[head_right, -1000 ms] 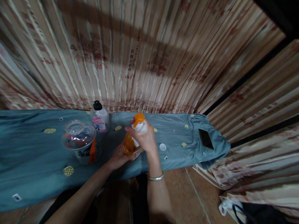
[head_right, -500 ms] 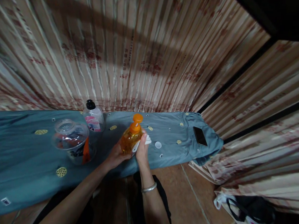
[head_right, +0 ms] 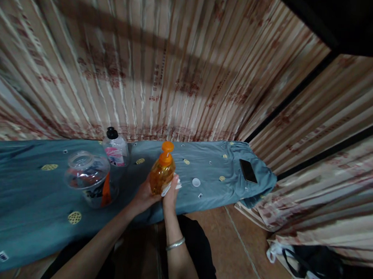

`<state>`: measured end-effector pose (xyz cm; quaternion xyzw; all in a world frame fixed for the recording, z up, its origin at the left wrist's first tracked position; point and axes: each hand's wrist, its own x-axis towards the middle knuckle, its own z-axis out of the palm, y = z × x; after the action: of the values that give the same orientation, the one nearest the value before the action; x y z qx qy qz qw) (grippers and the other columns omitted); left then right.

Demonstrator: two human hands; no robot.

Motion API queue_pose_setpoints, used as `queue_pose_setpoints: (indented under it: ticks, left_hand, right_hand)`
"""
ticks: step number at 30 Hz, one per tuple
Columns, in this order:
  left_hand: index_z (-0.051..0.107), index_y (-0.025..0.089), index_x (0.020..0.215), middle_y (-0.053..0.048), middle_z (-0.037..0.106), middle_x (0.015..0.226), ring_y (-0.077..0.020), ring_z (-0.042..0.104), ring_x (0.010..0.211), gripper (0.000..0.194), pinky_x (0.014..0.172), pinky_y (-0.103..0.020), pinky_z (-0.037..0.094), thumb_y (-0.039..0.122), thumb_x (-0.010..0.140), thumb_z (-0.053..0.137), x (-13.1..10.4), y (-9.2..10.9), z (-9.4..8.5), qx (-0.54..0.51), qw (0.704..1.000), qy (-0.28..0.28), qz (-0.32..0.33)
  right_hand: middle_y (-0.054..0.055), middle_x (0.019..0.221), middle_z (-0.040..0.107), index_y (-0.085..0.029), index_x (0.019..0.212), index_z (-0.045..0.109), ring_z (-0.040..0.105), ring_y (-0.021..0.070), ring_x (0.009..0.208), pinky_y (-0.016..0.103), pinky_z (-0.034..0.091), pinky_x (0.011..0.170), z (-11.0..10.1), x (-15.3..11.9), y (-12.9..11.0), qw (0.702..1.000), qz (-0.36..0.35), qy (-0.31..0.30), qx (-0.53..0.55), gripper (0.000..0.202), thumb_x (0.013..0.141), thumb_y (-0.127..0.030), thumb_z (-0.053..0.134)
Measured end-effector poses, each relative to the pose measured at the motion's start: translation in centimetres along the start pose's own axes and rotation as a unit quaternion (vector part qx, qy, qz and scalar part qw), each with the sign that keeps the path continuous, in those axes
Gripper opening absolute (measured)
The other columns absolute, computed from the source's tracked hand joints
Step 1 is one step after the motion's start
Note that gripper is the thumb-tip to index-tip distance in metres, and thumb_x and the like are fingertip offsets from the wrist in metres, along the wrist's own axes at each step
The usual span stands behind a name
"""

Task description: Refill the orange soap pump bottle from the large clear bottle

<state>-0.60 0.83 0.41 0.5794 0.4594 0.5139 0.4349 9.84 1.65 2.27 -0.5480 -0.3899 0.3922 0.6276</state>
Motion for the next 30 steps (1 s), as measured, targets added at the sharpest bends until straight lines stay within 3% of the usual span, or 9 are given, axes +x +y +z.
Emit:
queue_pose_setpoints:
  ticks: [3,6,11,15,19,22,23,26,30]
  left_hand:
    - [0.062,0.026,0.134,-0.010,0.080,0.129,-0.0357,0.077,0.118,0.070,0.106,-0.052,0.057,0.022,0.067,0.083,-0.1,0.2,-0.1,0.005,1.000,-0.011,-0.002]
    - [0.061,0.027,0.139,-0.008,0.080,0.128,-0.0339,0.076,0.119,0.073,0.107,-0.052,0.057,0.022,0.070,0.083,0.1,0.3,-0.1,0.001,1.000,-0.025,-0.002]
    - [0.059,0.023,0.148,-0.014,0.075,0.141,-0.0358,0.069,0.137,0.084,0.120,-0.053,0.050,0.028,0.071,0.090,0.6,0.1,-0.6,0.000,1.000,-0.017,0.007]
    - [0.053,0.024,0.153,-0.018,0.063,0.159,-0.0399,0.057,0.153,0.099,0.130,-0.059,0.039,0.038,0.067,0.099,0.8,-0.6,-2.3,0.027,0.999,0.031,0.003]
    - [0.058,0.027,0.140,-0.015,0.072,0.146,-0.0392,0.067,0.140,0.075,0.125,-0.062,0.045,0.040,0.074,0.091,0.3,-1.3,-3.2,0.057,0.997,0.059,0.008]
    - [0.060,0.026,0.135,-0.016,0.074,0.140,-0.0393,0.072,0.134,0.058,0.120,-0.063,0.050,0.033,0.080,0.081,-0.7,-1.7,-1.9,0.073,0.995,0.061,0.015]
    - [0.059,0.025,0.137,-0.019,0.072,0.145,-0.0402,0.068,0.140,0.059,0.122,-0.063,0.048,0.033,0.082,0.079,-1.1,-1.8,-1.2,0.077,0.995,0.065,0.016]
    - [0.047,0.021,0.152,-0.026,0.058,0.163,-0.0442,0.055,0.156,0.087,0.130,-0.064,0.039,0.041,0.077,0.088,-2.0,-1.9,1.0,0.084,0.993,0.078,0.021]
    - [0.037,0.017,0.159,-0.029,0.058,0.161,-0.0474,0.055,0.155,0.117,0.129,-0.066,0.040,0.052,0.066,0.099,-1.6,-1.7,2.4,0.072,0.993,0.086,0.020]
  right_hand:
    - [0.004,0.078,0.078,-0.030,0.083,0.067,0.081,0.0305,0.088,0.040,0.068,0.074,-1.2,1.4,-0.6,0.999,0.011,-0.036,-0.007,0.068,0.088,-0.096,0.049]
    - [0.003,0.075,0.078,-0.030,0.079,0.065,0.082,0.0278,0.085,0.035,0.066,0.073,-1.6,4.0,-2.7,0.997,0.014,-0.082,0.001,0.068,0.090,-0.096,0.050]
    - [0.005,0.077,0.081,-0.028,0.085,0.073,0.085,0.0310,0.086,0.041,0.070,0.075,-0.9,7.4,-5.7,0.987,0.031,-0.154,0.022,0.073,0.084,-0.099,0.056]
    - [0.007,0.082,0.084,-0.026,0.089,0.078,0.085,0.0349,0.096,0.045,0.070,0.082,-2.1,7.1,-6.0,0.985,0.044,-0.156,0.067,0.073,0.077,-0.097,0.068]
    - [0.007,0.081,0.083,-0.024,0.088,0.079,0.084,0.0342,0.093,0.043,0.069,0.081,-3.9,6.1,-5.4,0.986,0.046,-0.131,0.089,0.073,0.075,-0.095,0.072]
    - [0.007,0.083,0.084,-0.024,0.087,0.078,0.085,0.0338,0.095,0.042,0.069,0.082,-4.2,5.8,-5.2,0.984,0.056,-0.136,0.102,0.071,0.072,-0.094,0.076]
    - [0.007,0.085,0.085,-0.025,0.087,0.078,0.085,0.0342,0.097,0.043,0.069,0.084,-4.0,5.7,-5.4,0.982,0.061,-0.147,0.100,0.070,0.071,-0.093,0.078]
    - [0.008,0.096,0.087,-0.025,0.092,0.081,0.083,0.0350,0.110,0.045,0.068,0.097,-3.5,6.0,-6.7,0.973,0.058,-0.206,0.087,0.067,0.073,-0.090,0.081]
    - [0.010,0.115,0.088,-0.023,0.106,0.085,0.078,0.0343,0.128,0.048,0.060,0.116,-2.6,6.6,-8.0,0.951,0.041,-0.294,0.092,0.068,0.083,-0.087,0.075]
